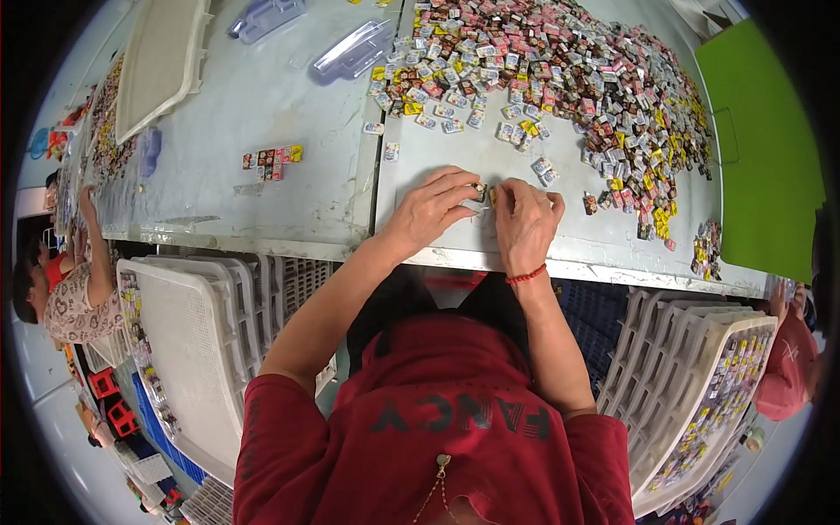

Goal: Sort and arrange small plastic toy components onto a tray for packaging.

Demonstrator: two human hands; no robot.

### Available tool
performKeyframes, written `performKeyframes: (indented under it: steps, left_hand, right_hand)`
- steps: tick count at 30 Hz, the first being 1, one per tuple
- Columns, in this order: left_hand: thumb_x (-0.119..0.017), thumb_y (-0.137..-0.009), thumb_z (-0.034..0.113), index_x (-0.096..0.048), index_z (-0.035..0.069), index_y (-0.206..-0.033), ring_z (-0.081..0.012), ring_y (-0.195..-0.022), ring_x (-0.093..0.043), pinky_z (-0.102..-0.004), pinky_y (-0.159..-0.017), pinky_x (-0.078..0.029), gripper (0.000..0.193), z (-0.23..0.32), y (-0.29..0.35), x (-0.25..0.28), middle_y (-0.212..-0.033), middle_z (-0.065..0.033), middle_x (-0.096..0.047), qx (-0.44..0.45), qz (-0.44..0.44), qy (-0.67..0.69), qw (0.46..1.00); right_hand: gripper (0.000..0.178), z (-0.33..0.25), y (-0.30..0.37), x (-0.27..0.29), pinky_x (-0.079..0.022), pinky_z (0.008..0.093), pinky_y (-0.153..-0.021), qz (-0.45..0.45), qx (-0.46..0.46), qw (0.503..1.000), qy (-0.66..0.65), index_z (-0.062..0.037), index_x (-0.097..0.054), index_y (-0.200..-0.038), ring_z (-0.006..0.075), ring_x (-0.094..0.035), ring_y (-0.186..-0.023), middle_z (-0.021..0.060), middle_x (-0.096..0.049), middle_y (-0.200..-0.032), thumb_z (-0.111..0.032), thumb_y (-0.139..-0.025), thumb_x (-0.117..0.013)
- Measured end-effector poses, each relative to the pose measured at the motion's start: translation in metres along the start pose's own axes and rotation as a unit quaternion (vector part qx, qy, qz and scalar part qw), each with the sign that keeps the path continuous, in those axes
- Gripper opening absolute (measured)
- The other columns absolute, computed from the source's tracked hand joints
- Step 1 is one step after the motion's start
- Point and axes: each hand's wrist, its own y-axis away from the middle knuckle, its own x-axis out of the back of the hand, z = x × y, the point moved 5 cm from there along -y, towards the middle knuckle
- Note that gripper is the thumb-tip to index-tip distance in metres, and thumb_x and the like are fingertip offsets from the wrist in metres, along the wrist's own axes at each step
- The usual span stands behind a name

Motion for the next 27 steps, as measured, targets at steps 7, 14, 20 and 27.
performKeyframes:
  steps: [7,14,20,27]
  left_hand:
    - [-0.075,-0.072,0.005,-0.065,0.003,-0.099,-0.0280,-0.110,-0.058,-0.0356,-0.089,-0.050,0.030,0.000,0.001,-0.001,-0.116,-0.0079,-0.063,0.006,0.006,0.005,1.000]
    - [-0.075,-0.072,0.006,-0.065,0.003,-0.099,-0.0275,-0.111,-0.058,-0.0350,-0.089,-0.050,0.029,0.002,0.000,0.001,-0.116,-0.0077,-0.063,0.009,-0.004,0.002,1.000]
    - [-0.075,-0.072,0.005,-0.065,0.003,-0.098,-0.0278,-0.111,-0.057,-0.0356,-0.089,-0.050,0.027,0.002,-0.001,0.001,-0.116,-0.0079,-0.063,0.010,-0.005,-0.005,1.000]
    - [-0.075,-0.071,0.005,-0.065,0.004,-0.097,-0.0278,-0.110,-0.057,-0.0363,-0.089,-0.050,0.028,0.000,0.001,0.002,-0.116,-0.0074,-0.063,0.006,0.012,0.005,1.000]
  right_hand:
    - [0.018,-0.005,0.012,0.009,-0.039,0.0398,-0.088,-0.059,-0.010,0.994,-0.088,-0.0058,-0.065,-0.102,0.0260,-0.063,-0.076,0.0081,-0.067,-0.076,-0.012,-0.085,-0.067]
    - [0.014,0.003,0.014,0.010,-0.040,0.0377,-0.088,-0.069,-0.013,0.992,-0.109,-0.0051,-0.068,-0.093,0.0232,-0.062,-0.075,0.0063,-0.067,-0.077,-0.015,-0.084,-0.069]
    - [0.011,0.011,0.006,0.005,-0.037,0.0378,-0.091,0.034,-0.044,0.994,-0.090,-0.0064,-0.069,-0.086,0.0215,-0.060,-0.072,0.0050,-0.067,-0.075,-0.016,-0.082,-0.071]
    - [0.011,-0.005,0.001,-0.005,-0.036,0.0396,-0.088,0.050,0.003,0.999,-0.005,-0.0066,-0.065,-0.080,0.0238,-0.057,-0.071,0.0054,-0.064,-0.072,-0.016,-0.081,-0.071]
